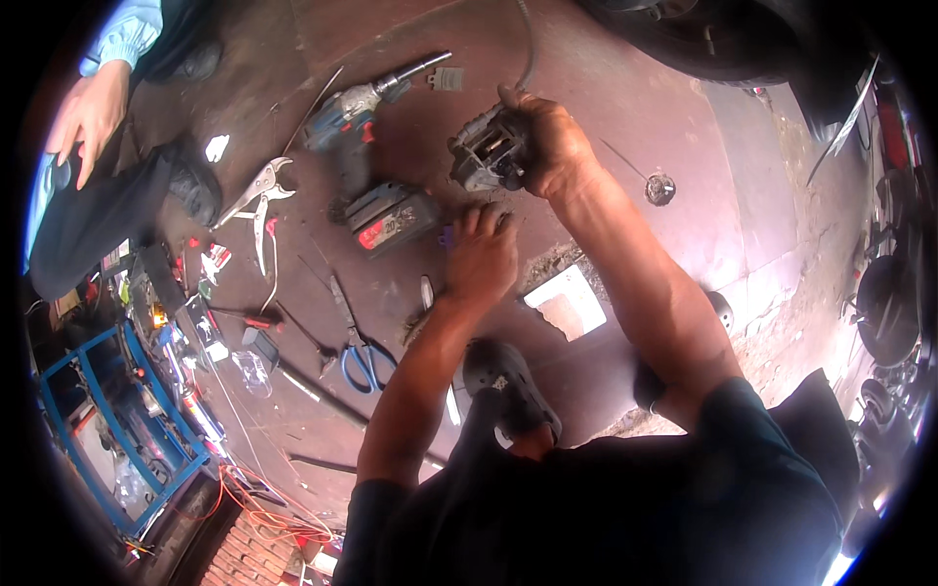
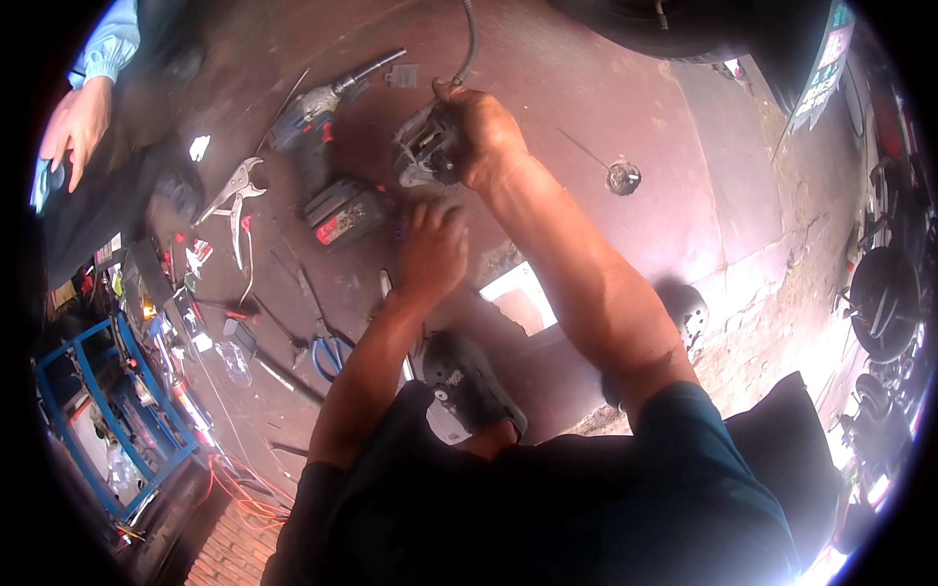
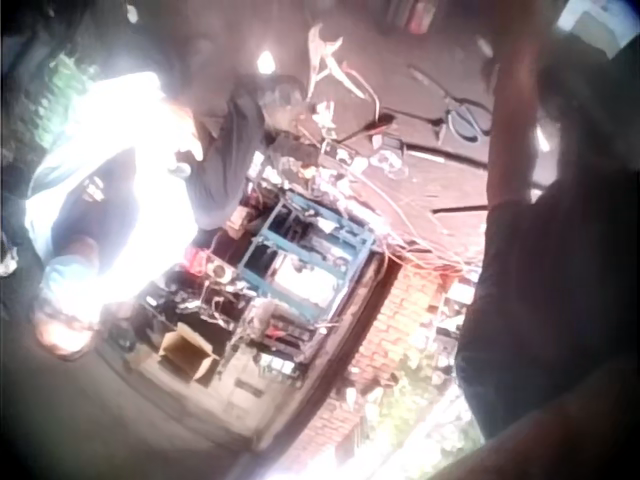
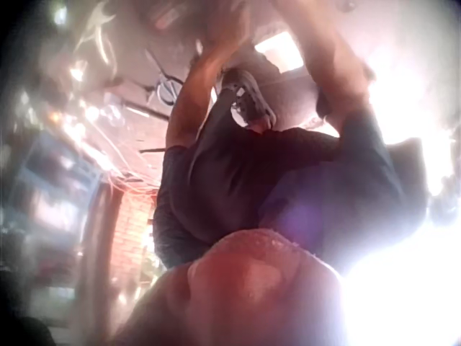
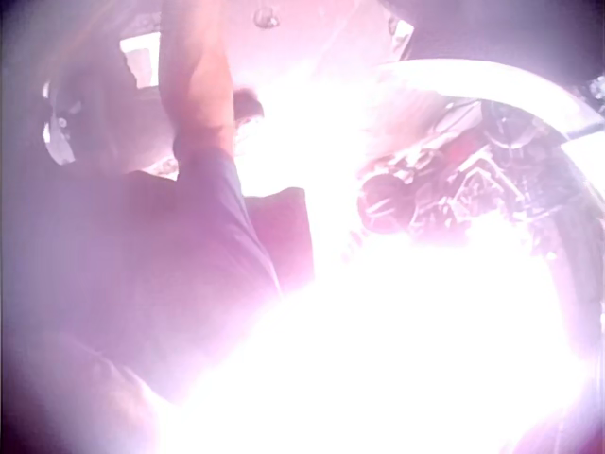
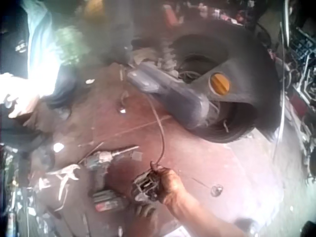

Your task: The person disassembles a brake caliper by removing the old brake pads using pliers and scissors, aligns new brake pads together by hand, and installs the new pads into the brake caliper.

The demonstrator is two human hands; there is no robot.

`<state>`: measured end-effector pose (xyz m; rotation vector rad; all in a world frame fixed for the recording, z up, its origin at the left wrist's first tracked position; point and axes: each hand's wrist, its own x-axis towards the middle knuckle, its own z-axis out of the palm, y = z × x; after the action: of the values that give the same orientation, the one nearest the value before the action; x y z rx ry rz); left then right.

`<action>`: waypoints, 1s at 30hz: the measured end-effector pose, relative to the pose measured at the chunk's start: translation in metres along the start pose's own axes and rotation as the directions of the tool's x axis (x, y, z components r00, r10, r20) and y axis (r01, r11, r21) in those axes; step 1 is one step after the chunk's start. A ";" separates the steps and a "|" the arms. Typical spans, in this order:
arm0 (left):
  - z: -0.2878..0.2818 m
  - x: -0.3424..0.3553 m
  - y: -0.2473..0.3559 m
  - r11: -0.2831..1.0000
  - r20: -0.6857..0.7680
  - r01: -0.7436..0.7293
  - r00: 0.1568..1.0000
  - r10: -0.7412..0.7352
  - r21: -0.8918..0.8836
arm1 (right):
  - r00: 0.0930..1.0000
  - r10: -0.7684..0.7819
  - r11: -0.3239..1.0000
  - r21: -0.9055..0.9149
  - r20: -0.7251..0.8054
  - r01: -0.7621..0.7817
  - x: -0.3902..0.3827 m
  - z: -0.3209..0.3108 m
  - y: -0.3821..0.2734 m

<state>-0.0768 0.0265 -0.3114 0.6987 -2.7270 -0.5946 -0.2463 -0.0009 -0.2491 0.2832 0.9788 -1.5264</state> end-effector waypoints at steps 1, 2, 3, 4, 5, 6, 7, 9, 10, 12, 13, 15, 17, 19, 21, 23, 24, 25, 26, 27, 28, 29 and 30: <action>-0.006 -0.004 -0.003 1.000 -0.159 -0.009 0.987 0.011 0.014 | 0.999 0.000 0.999 0.037 -0.053 0.002 0.001 0.001 -0.001; -0.012 -0.007 -0.003 0.999 -0.315 -0.013 0.949 0.022 0.030 | 0.998 -0.001 0.999 0.039 -0.055 0.004 0.003 -0.001 0.000; -0.020 -0.004 0.007 0.999 -0.312 -0.020 0.950 0.027 0.025 | 0.993 -0.074 0.996 0.035 -0.087 0.077 0.006 -0.006 0.003; -0.034 0.004 0.022 0.832 -0.198 0.314 0.876 -0.440 -0.458 | 0.983 -0.144 0.989 0.028 -0.118 0.148 0.008 -0.010 0.004; -0.051 0.012 0.034 0.358 0.109 0.535 0.656 -0.747 -0.766 | 0.984 -0.142 0.989 0.031 -0.112 0.146 0.004 -0.006 0.007; -0.064 0.024 0.039 0.366 0.085 0.473 0.696 -0.713 -0.801 | 0.966 -0.219 0.976 -0.009 -0.136 0.219 -0.003 0.001 0.013; -0.072 0.036 0.045 0.364 0.084 0.475 0.692 -0.717 -0.801 | 0.942 -0.294 0.956 -0.053 -0.162 0.290 -0.007 0.003 0.019; -0.088 0.057 0.055 -0.044 0.348 0.502 0.530 -0.774 -0.864 | 0.932 -0.334 0.939 -0.137 -0.144 0.315 -0.009 0.007 0.025; -0.075 0.052 0.040 0.066 0.209 0.383 0.632 -0.747 -0.921 | 0.925 -0.362 0.928 -0.135 -0.116 0.347 -0.014 0.014 0.029; -0.079 0.045 0.040 0.208 0.128 0.414 0.650 -0.749 -0.886 | 0.922 -0.385 0.911 -0.174 -0.032 0.374 -0.023 0.019 0.034; -0.079 0.044 0.042 0.342 0.063 0.449 0.675 -0.735 -0.826 | 0.923 -0.383 0.910 -0.184 -0.028 0.372 -0.024 0.017 0.029; -0.074 0.038 0.036 0.434 0.016 0.499 0.670 -0.742 -0.750 | 0.963 -0.163 0.826 -0.505 0.213 0.252 -0.030 0.016 0.010; -0.072 0.033 0.034 0.518 -0.025 0.545 0.672 -0.740 -0.659 | 0.962 0.145 0.812 -0.584 0.230 0.017 -0.017 0.021 -0.005; -0.072 0.033 0.030 0.421 0.024 0.541 0.634 -0.773 -0.728 | 0.990 -0.005 0.792 -0.604 0.139 0.089 -0.013 0.033 0.002; -0.073 0.034 0.031 0.366 0.018 0.505 0.605 -0.796 -0.781 | 0.997 -0.065 0.815 -0.575 0.030 0.070 -0.016 0.046 0.010; -0.080 0.035 0.032 0.309 0.014 0.463 0.572 -0.820 -0.831 | 0.989 -0.119 0.836 -0.547 -0.082 0.055 -0.017 0.055 0.016; -0.092 0.042 0.040 0.085 0.202 0.472 0.525 -0.827 -0.877 | 0.979 -0.151 0.901 -0.427 -0.136 0.079 -0.016 0.053 0.015; -0.101 0.043 0.042 -0.136 0.379 0.469 0.476 -0.793 -0.873 | 0.968 -0.169 0.949 -0.297 -0.186 0.108 -0.013 0.053 0.017; -0.098 0.042 0.042 -0.139 0.375 0.460 0.474 -0.797 -0.877 | 0.974 -0.176 0.966 -0.214 -0.144 0.143 -0.003 0.045 0.022; -0.093 0.039 0.038 -0.415 0.470 0.227 0.522 -0.712 -0.881 | 0.977 -0.169 0.966 -0.221 -0.127 0.138 0.006 0.044 0.030; -0.085 0.040 0.036 -0.664 0.528 0.003 0.609 -0.592 -0.748 | 0.983 -0.153 0.984 -0.113 -0.101 0.141 0.012 0.041 0.030; -0.080 0.040 0.034 -0.665 0.524 0.001 0.617 -0.587 -0.747 | 0.988 -0.140 0.990 -0.004 -0.073 0.140 0.018 0.037 0.029; -0.077 0.036 0.030 -0.669 0.481 -0.026 0.675 -0.560 -0.743 | 0.988 -0.137 0.991 -0.008 -0.070 0.137 0.017 0.038 0.032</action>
<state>-0.0929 0.0079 -0.2247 0.9242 -0.1643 -2.2610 -0.2074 -0.0366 -0.2504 0.2738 1.0749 -1.6485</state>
